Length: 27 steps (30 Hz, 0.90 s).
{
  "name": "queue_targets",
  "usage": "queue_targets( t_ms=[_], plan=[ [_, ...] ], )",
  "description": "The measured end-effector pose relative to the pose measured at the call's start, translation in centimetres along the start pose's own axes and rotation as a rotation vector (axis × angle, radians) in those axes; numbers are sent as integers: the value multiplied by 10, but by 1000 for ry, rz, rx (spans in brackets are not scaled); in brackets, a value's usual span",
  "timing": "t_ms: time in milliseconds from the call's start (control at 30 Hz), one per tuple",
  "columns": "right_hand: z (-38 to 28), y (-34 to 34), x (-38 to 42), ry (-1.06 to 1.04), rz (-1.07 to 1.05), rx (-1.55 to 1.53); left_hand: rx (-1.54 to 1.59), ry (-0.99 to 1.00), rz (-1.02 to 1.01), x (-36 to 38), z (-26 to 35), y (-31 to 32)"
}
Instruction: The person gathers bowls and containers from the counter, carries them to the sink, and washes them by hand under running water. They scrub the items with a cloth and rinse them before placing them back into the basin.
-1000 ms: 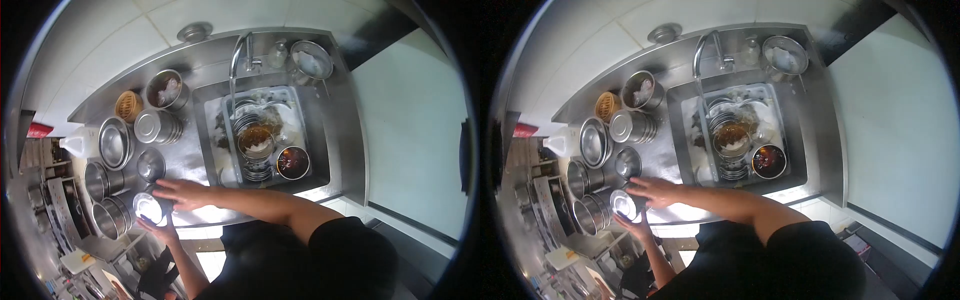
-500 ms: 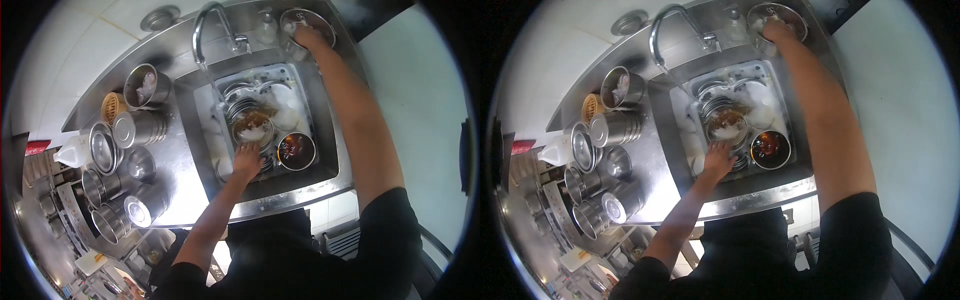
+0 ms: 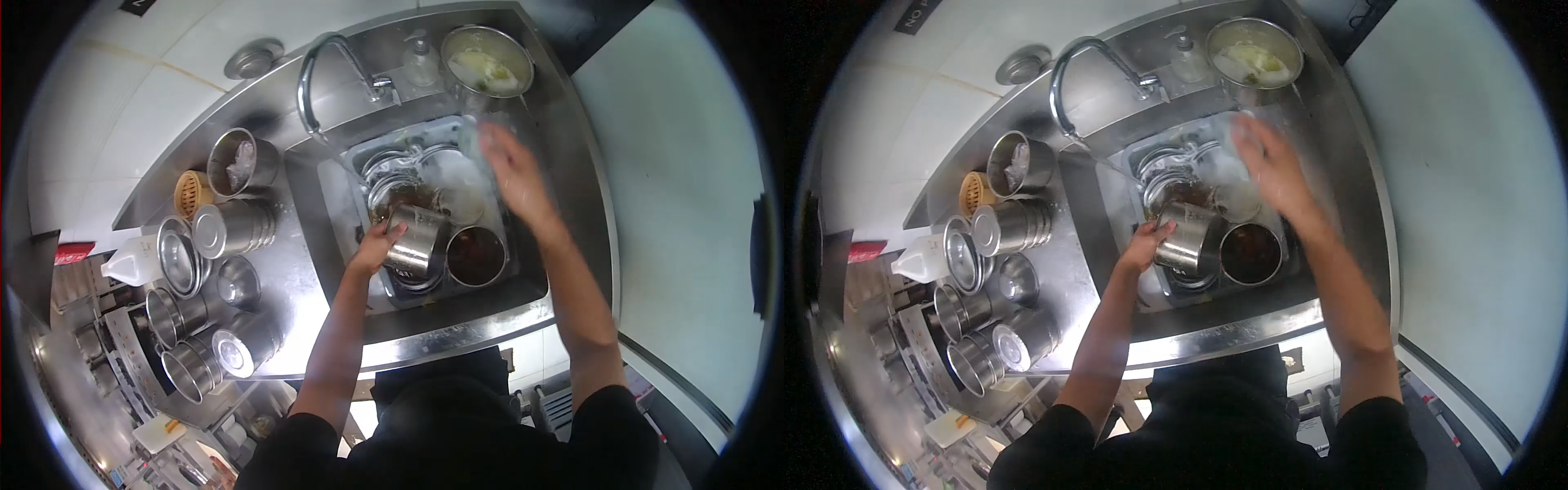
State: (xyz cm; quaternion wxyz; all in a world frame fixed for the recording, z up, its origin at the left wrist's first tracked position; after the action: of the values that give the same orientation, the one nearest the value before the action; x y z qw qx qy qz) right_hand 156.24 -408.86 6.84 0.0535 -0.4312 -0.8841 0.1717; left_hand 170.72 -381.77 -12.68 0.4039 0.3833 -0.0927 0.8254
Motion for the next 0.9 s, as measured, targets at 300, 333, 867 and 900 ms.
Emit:
queue_targets(
  t_ms=[300, 333, 867, 900],
  plan=[
    [-26, 71, 87, -402, -108, 355, -282, 332, 396, 23, 22, 14],
    [-24, 73, 91, -388, -90, 370, -210, 247, 418, 24, 23, 10],
    [-55, 116, 81, -534, -323, 354, -71, 405, -277, 100, 96, 22],
    [-29, 122, 61, -437, -328, 309, -102, 338, -315, 109, 103, 19]
  ],
)
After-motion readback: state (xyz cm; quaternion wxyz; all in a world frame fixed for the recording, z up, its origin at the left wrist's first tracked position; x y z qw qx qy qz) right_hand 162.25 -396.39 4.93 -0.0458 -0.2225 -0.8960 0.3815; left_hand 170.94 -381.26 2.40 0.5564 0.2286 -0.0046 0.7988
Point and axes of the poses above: each hand's wrist, its own x-axis away from the middle knuckle, its own y-axis out of the palm, z = x × y, the point moved 4 cm from there along -x, towards the middle knuckle, and after that the axes turned 6 degrees about z, right-handed, at the moved point
